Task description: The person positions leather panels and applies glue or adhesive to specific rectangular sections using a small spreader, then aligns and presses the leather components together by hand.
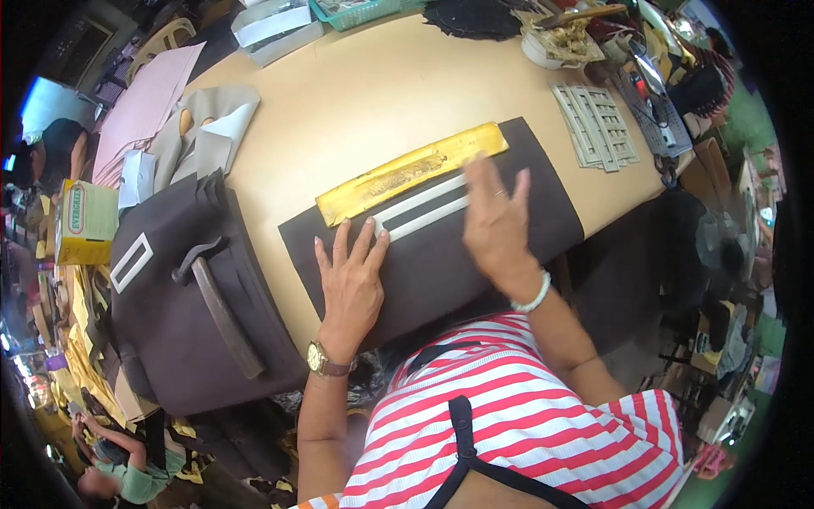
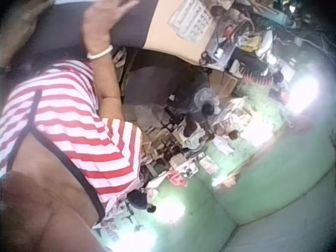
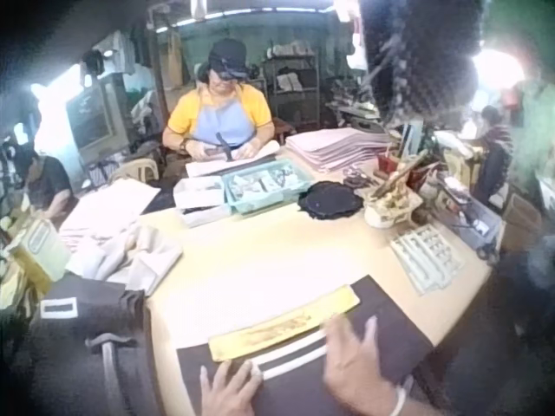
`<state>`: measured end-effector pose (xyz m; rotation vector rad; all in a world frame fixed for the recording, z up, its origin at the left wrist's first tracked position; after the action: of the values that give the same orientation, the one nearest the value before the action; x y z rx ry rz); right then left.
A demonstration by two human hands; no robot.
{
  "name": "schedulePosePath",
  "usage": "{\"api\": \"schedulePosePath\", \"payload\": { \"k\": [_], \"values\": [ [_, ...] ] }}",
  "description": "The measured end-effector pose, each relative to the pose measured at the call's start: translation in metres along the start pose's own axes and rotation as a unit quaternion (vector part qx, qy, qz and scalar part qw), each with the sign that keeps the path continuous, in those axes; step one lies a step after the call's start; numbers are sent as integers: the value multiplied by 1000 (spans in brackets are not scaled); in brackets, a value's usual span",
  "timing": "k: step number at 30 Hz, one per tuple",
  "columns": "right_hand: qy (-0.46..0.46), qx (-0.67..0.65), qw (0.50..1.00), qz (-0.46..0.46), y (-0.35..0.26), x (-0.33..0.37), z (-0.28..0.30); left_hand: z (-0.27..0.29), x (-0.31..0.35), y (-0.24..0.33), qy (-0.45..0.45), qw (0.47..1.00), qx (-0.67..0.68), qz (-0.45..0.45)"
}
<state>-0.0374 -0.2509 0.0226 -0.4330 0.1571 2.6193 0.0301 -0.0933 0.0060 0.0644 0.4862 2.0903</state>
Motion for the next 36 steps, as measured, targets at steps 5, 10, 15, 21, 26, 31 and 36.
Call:
{"api": "schedulePosePath", "payload": {
  "k": [5,10,15,21,26,31,36],
  "values": [
    [-61,-206,967,133,-88,36,-9,2,-2,4,-15,1000,-7,3],
    [-63,-159,983,69,-13,32,-15,0,3,12,-33,996,-78,9],
    [-61,-128,990,12,28,30,-14,-10,4,25,-25,988,-154,-19],
    [-56,-61,996,-40,51,-6,-2,-4,4,19,17,997,-72,-12],
    [-66,-111,981,147,-19,-47,-37,-2,6,13,67,997,17,30],
    [-64,-30,990,120,-11,-133,-80,-2,-6,19,96,994,34,35],
    [68,-112,989,68,14,-94,-15,15,11,-8,131,983,68,111]
  ]
}}
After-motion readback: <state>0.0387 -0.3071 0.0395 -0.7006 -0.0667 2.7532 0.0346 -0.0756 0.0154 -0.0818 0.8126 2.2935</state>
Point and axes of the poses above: each hand's wrist, its own x-axis away from the middle knuckle, its own z-axis out of the back of the hand, y = z × x, the point moved 9 cm from there along -x, towards the middle knuckle, and after that the axes turned 9 degrees about x, right-handed, at the moved point
